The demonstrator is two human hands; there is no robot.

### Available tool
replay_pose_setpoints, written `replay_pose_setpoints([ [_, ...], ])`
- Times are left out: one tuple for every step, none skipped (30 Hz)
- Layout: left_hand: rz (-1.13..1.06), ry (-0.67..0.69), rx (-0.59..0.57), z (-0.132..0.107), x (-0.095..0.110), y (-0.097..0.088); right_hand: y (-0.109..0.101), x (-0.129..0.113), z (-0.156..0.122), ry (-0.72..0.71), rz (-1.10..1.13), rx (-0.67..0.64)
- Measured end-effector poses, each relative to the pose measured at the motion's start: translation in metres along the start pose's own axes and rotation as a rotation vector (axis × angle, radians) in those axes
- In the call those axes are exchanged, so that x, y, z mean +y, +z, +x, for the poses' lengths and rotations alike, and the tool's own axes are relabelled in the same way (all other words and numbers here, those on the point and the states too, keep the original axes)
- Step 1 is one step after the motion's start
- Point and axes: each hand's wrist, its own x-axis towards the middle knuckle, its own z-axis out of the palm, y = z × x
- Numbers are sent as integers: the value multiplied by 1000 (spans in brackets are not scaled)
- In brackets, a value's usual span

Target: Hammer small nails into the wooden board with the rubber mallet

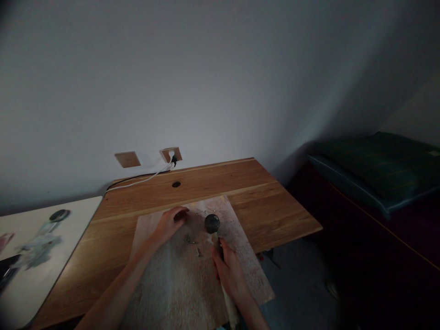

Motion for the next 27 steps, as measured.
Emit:
replay_pose_setpoints([
  [5, -4, 6, 0, 0, 0, 0, 1, 0, -5, -4, 2],
  [10, -6, 5, 0, 0, 0, 0, 1, 0, -11, -6, 1],
  [12, -6, 0, 0, -1, 0, 0, 2, 0, -15, -5, 0],
  [10, -3, -8, 0, -1, 0, 0, 2, 0, -15, -1, 1],
  [8, 3, -16, 0, -1, 0, 1, 3, 0, -13, 3, 1],
  [5, 9, -23, 0, -2, 0, 1, 2, 0, -12, 8, 0],
  [3, 15, -27, 0, -2, 0, 1, 2, 0, -9, 10, -1],
  [3, 20, -31, -1, -3, 0, 1, 1, -1, -8, 11, -1],
  [2, 25, -32, -1, -4, 0, 1, 0, -1, -9, 16, -1],
  [2, 31, -34, -1, -4, 0, 0, -2, -1, -11, 24, -4],
  [3, 36, -35, -1, -5, 0, 0, -4, -1, -8, 34, -10],
  [3, 40, -35, -2, -5, 0, -1, -6, -1, -4, 45, -16],
  [2, 44, -36, -2, -4, 0, -2, -9, 0, 1, 53, -27],
  [-2, 47, -37, -2, -4, 0, -3, -13, 1, 3, 60, -39],
  [-8, 49, -37, -2, -3, -1, -3, -17, 3, 1, 62, -53],
  [-15, 48, -35, -2, -2, -2, -2, -22, 5, -4, 60, -63],
  [-19, 45, -34, -2, 0, -2, -1, -28, 8, -13, 56, -77],
  [-18, 39, -34, -2, 0, -3, 1, -34, 11, -26, 53, -91],
  [-14, 30, -32, -2, 1, -3, 5, -40, 15, -42, 50, -107],
  [-8, 21, -28, -3, 2, -3, 9, -46, 20, -63, 48, -127],
  [-4, 15, -23, -3, 2, -3, 14, -50, 25, -88, 50, -145],
  [-3, 13, -19, -3, 1, -3, 19, -54, 31, -113, 52, -164],
  [-3, 10, -14, -3, 1, -2, 24, -56, 36, -131, 48, -187],
  [-1, 6, -9, -3, 1, -1, 29, -58, 41, -141, 40, -209],
  [4, 0, -6, -4, 1, 0, 33, -58, 45, -142, 30, -232],
  [12, -7, -4, -4, 1, 1, 35, -58, 48, -136, 19, -247],
  [22, -12, -5, -4, 1, 2, 36, -57, 50, -127, 13, -253],
])
